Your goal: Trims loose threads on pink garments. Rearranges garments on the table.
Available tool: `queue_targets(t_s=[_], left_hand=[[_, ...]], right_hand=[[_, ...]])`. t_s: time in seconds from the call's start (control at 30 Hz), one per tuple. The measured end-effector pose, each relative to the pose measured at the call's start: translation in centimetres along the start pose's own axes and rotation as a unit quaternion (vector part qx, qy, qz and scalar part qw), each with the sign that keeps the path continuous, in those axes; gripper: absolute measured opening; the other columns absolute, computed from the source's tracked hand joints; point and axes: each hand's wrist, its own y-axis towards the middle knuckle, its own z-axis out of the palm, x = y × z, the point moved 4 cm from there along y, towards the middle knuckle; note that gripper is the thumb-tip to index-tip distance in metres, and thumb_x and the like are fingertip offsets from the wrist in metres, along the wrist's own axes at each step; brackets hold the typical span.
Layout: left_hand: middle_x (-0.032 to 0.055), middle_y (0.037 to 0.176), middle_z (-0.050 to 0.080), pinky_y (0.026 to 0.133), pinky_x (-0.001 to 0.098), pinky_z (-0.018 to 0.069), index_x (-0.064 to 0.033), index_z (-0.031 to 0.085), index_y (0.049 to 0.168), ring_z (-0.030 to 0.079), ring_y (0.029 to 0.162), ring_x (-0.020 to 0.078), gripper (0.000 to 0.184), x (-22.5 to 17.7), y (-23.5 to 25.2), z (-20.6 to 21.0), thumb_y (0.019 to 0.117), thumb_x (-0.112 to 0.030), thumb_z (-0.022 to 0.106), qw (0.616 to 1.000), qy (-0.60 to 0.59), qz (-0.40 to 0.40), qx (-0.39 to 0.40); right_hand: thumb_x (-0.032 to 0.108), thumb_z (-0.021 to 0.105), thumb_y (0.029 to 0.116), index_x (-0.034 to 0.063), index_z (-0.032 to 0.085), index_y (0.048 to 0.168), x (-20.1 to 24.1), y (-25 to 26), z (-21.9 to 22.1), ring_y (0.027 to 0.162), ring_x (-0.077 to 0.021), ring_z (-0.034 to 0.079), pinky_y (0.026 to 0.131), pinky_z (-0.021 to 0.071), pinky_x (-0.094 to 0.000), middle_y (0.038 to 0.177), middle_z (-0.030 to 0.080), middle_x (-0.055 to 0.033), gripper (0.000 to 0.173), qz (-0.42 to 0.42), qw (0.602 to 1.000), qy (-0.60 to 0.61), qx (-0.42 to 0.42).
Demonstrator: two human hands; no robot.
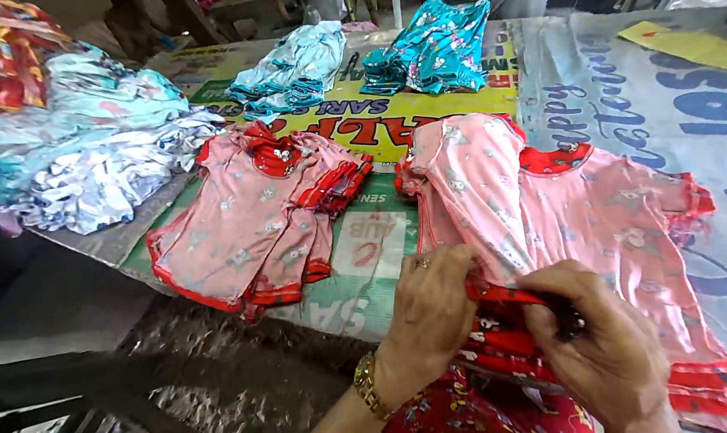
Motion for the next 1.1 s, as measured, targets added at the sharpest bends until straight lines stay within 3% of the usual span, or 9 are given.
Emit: queue_targets(t_s=[0.1,0.17,0.3,0.47,0.6,0.7,0.8,0.93,1.1], left_hand=[[0.0072,0.101,0.071,0.094,0.0307,0.0519,-0.0051,0.063,0.109,0.067,0.099,0.0148,0.016,1.1,-0.4,-3.1,0.0964,-0.013,0.065,0.999,-0.05,0.01,-0.007],[0.0065,0.102,0.067,0.093,0.0257,0.0515,-0.0089,0.059,0.107,0.064,0.102,0.0136,0.008,1.5,-1.2,-5.2,0.1013,-0.015,0.061,0.998,-0.058,0.037,0.009],[0.0084,0.104,0.069,0.088,0.0349,0.0527,-0.0111,0.066,0.105,0.067,0.098,0.0214,0.011,3.2,-4.4,-4.1,0.1012,-0.007,0.057,0.987,-0.021,0.097,0.13],[0.0049,0.114,0.071,0.097,0.0374,0.0481,-0.0152,0.071,0.112,0.064,0.111,0.0173,0.02,3.9,-6.4,-3.5,0.1059,-0.025,0.055,0.989,-0.056,0.041,0.128],[0.0011,0.114,0.067,0.097,0.0289,0.046,-0.0157,0.067,0.112,0.061,0.11,0.0105,0.022,2.4,-5.8,-4.4,0.1058,-0.033,0.055,0.994,-0.111,0.002,-0.005],[0.0015,0.1,0.065,0.085,0.0218,0.0481,-0.0111,0.066,0.107,0.061,0.094,0.0079,0.022,0.3,-4.4,-4.3,0.1033,-0.032,0.06,0.99,-0.133,-0.015,-0.034],[0.0065,0.087,0.067,0.067,0.027,0.0505,-0.0047,0.07,0.108,0.062,0.075,0.0135,0.036,-0.3,-3.7,-2.3,0.0989,-0.039,0.066,0.995,-0.075,-0.042,0.051],[0.005,0.088,0.067,0.069,0.028,0.0475,-0.0123,0.073,0.101,0.063,0.08,0.0143,0.014,0.4,-5.1,-1.4,0.1014,-0.021,0.063,0.995,-0.07,-0.013,0.064],[0.0031,0.097,0.066,0.082,0.026,0.0473,-0.013,0.067,0.105,0.061,0.09,0.0116,0.007,1.4,-6.7,-2.4,0.1015,-0.015,0.061,0.991,-0.136,0.002,0.005]], right_hand=[[0.019,0.056,0.1011,0.011,0.055,0.112,0.3,-0.8,-1.5,0.083,-0.0118,0.062,0.068,0.0484,-0.0192,0.096,0.064,-0.0084,0.014,-0.027,0.992,-0.124,-0.021],[0.021,0.054,0.1033,0.0126,0.055,0.109,0.3,-1.5,-1.7,0.079,-0.0199,0.062,0.062,0.0472,-0.0282,0.097,0.064,-0.0106,0.01,-0.042,0.984,-0.169,0.037],[0.008,0.053,0.0967,0.0099,0.068,0.101,-0.4,-3.9,0.6,0.06,-0.0259,0.063,0.042,0.0428,-0.035,0.097,0.069,-0.0154,0.016,-0.051,0.964,-0.184,0.186],[0.027,0.053,0.1062,0.0157,0.071,0.119,-0.6,-3.3,-1.8,0.07,-0.0213,0.063,0.052,0.0463,-0.0323,0.114,0.067,-0.0155,0.025,0.013,0.966,-0.116,0.232],[0.04,0.043,0.1101,0.0123,0.065,0.12,-0.1,-1.2,-2.8,0.085,-0.0088,0.059,0.071,0.0462,-0.0194,0.102,0.062,-0.009,0.036,0.018,0.984,-0.001,0.179],[0.054,0.041,0.1076,0.008,0.063,0.12,0.3,-0.3,-1.4,0.079,0.0046,0.054,0.068,0.0441,-0.0099,0.09,0.06,0.0003,0.052,0.055,0.976,0.138,0.159],[0.071,0.031,0.1013,0.0056,0.057,0.12,0.1,-0.3,1.1,0.078,0.0064,0.054,0.065,0.0456,-0.011,0.089,0.06,0.0036,0.073,0.093,0.958,0.193,0.188],[0.063,0.032,0.1055,0.0071,0.059,0.112,-0.9,-1.1,2.8,0.074,0.0057,0.055,0.063,0.0467,-0.0119,0.084,0.058,0.0037,0.062,0.105,0.964,0.153,0.193],[0.036,0.059,0.1028,0.0084,0.061,0.114,-1.7,-1.3,2.5,0.078,0.0092,0.053,0.066,0.0452,-0.0056,0.09,0.06,0.0065,0.031,0.125,0.952,0.198,0.197]])
